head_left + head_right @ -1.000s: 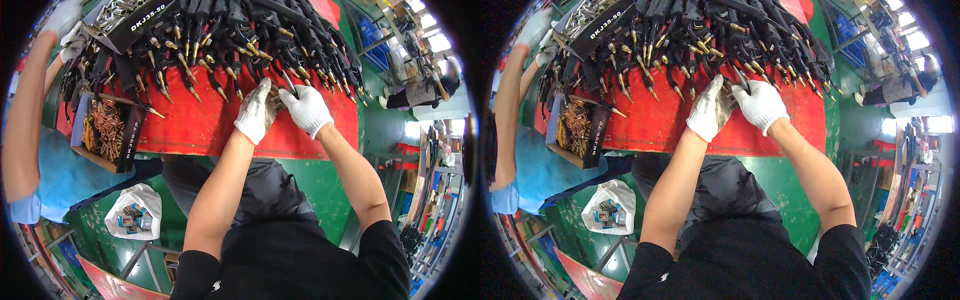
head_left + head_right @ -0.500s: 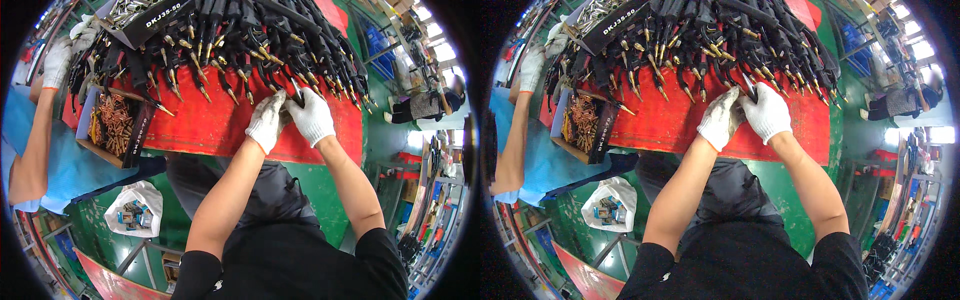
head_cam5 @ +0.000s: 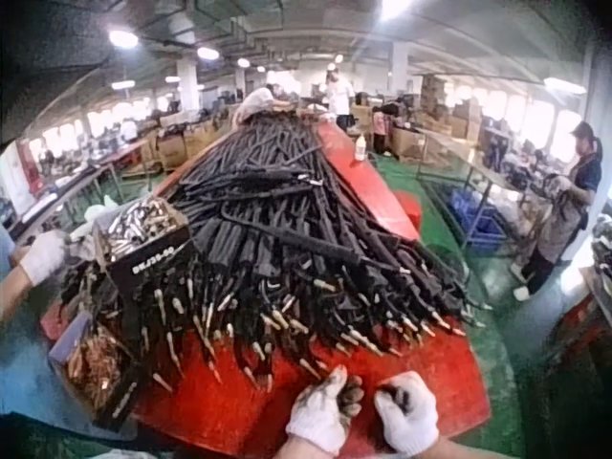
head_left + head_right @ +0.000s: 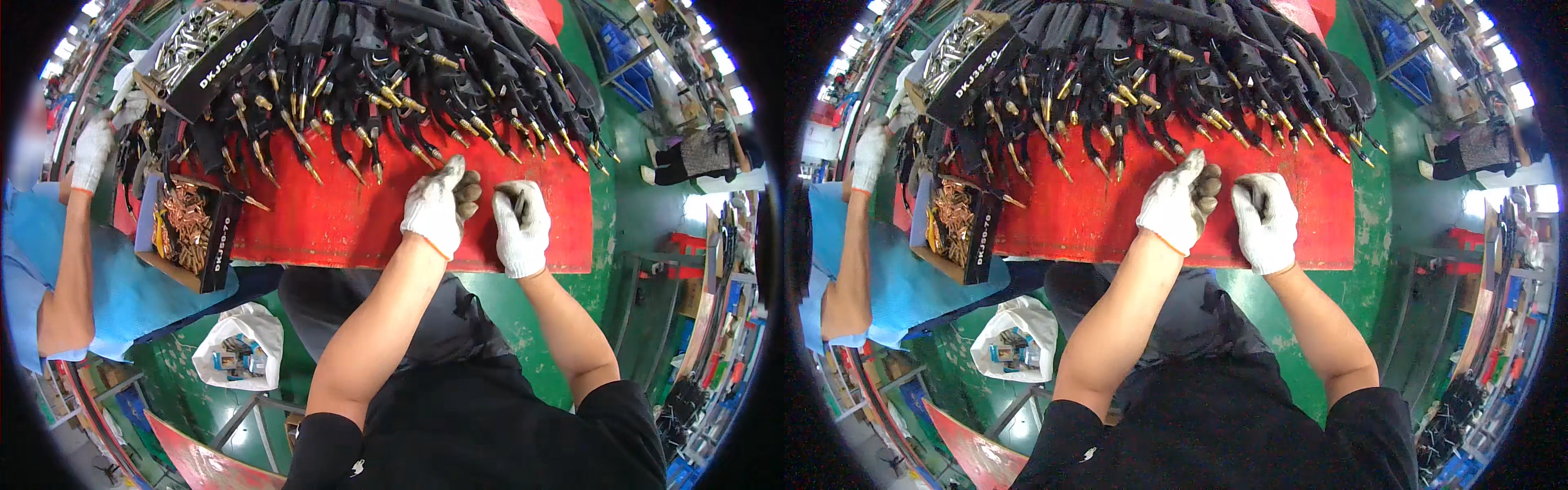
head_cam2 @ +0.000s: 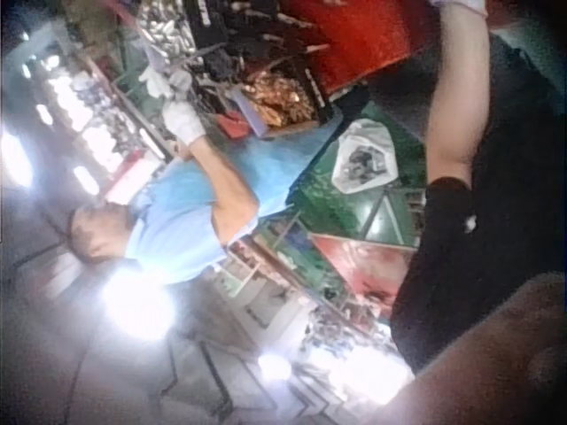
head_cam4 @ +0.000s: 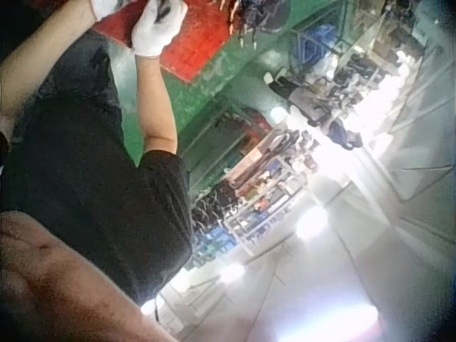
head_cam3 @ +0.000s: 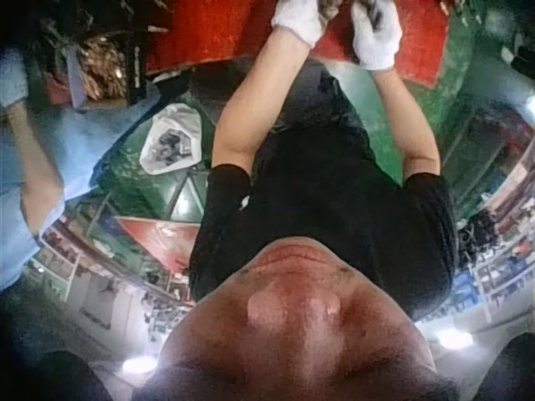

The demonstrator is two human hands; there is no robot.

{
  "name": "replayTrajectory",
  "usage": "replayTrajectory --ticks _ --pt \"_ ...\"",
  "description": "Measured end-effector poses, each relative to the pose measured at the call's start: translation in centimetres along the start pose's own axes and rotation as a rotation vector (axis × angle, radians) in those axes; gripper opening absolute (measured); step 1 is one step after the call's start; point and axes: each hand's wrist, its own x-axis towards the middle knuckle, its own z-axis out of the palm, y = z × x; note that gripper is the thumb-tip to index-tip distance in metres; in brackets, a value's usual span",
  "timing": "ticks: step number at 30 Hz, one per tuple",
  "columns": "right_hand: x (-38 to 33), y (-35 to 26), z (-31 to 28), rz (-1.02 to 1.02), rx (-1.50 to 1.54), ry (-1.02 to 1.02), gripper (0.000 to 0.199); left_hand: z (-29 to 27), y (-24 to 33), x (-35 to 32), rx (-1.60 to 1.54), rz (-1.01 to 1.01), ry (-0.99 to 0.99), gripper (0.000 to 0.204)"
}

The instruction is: Assembling or preparing electrical connectors or welding torch components by inserting parts and tightening them using pliers.

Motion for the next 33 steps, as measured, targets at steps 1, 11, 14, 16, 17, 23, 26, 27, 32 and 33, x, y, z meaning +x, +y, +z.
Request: replayTrajectory --ticks 1,11,14,16,17,23,26,27,32,33 --pt "0.2 0.1 -0.2 0.001 0.007 0.005 0.011 -0.1 0.0 0.1 -0.048 -0.005 -0.052 0.021" --pt "0.1 0.0 -0.6 -0.069 0.034 -0.054 0.016 -0.5 0.7 -0.9 0.124 0.039 0.048 0.021" --pt "-0.2 0.3 -0.6 -0.065 0.036 -0.059 0.016 -0.4 0.6 -1.7 0.004 0.035 -0.059 0.021" --pt "-0.2 0.0 -0.5 -0.03 0.049 -0.07 0.016 -0.2 0.6 -1.8 -0.036 0.03 -0.07 0.021" --pt "-0.2 -0.2 -0.5 -0.037 0.052 -0.073 0.016 -0.1 0.7 -2.1 -0.073 0.008 -0.068 0.021" --pt "-0.1 0.0 -0.6 -0.026 0.042 -0.065 0.016 -0.2 1.0 -1.5 -0.009 -0.026 -0.023 0.019" --pt "0.1 0.0 -0.5 -0.02 0.049 -0.069 0.016 0.2 1.1 -1.7 -0.096 -0.015 -0.08 0.019" --pt "0.2 0.0 -0.4 -0.022 0.05 -0.07 0.016 0.1 1.2 -1.6 -0.054 -0.033 -0.041 0.019" --pt "0.0 -0.2 -0.4 -0.012 0.045 -0.066 0.015 -1.1 0.6 -0.9 -0.009 0.02 -0.119 0.019" --pt "0.0 0.0 -0.4 -0.019 0.047 -0.065 0.015 -0.8 0.6 -1.1 -0.009 0.027 -0.123 0.019"
